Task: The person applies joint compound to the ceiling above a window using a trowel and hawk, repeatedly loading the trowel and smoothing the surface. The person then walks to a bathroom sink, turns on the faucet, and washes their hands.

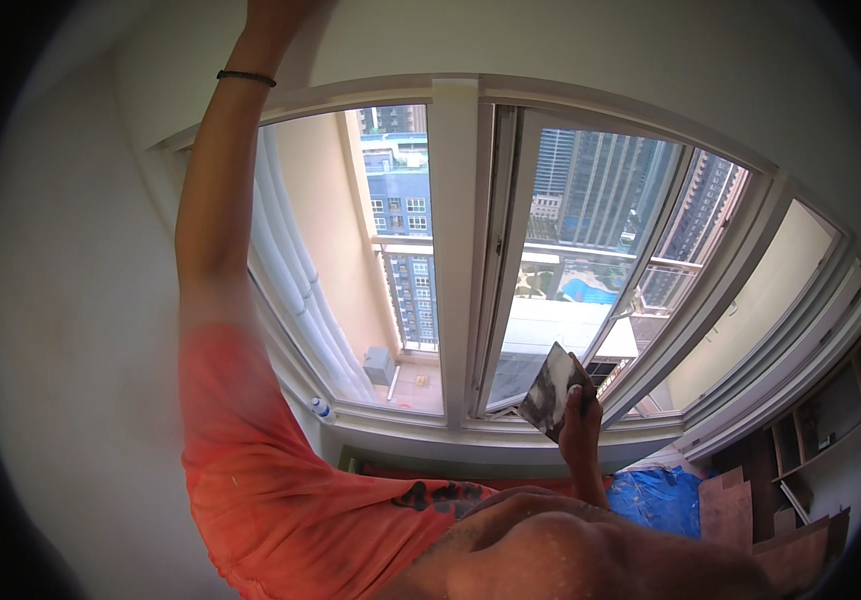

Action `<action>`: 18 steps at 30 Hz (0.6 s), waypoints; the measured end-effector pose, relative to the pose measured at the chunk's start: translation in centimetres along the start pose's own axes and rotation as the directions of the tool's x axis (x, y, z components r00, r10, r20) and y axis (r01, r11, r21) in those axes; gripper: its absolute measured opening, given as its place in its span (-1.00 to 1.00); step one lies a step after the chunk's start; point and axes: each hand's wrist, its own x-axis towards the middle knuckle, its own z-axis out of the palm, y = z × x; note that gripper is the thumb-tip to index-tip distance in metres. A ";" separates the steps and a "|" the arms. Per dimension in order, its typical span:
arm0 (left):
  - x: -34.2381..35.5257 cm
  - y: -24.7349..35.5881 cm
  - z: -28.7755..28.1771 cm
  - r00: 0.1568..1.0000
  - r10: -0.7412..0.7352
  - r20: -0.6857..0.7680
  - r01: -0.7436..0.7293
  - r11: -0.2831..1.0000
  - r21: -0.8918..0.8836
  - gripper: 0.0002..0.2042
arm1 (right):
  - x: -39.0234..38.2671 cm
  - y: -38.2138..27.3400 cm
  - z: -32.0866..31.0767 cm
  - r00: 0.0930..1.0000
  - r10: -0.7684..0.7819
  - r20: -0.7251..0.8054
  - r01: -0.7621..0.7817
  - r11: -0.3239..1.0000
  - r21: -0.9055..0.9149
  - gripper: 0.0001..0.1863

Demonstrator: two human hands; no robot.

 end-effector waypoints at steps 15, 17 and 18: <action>1.6 3.1 0.1 0.997 0.020 -0.076 -0.023 0.999 -0.044 -0.41 | -0.2 -2.1 -0.3 0.975 0.199 0.096 -0.185 0.974 -0.134 -0.54; 1.8 3.2 0.3 0.997 0.016 -0.072 -0.018 0.999 -0.032 -0.41 | -0.4 -1.0 -0.2 0.992 0.106 0.061 -0.101 0.992 -0.077 -0.54; 1.9 3.4 0.4 0.997 0.013 -0.074 -0.015 0.999 -0.030 -0.41 | -0.4 -0.6 -0.2 0.997 0.059 0.041 -0.057 0.997 -0.049 -0.54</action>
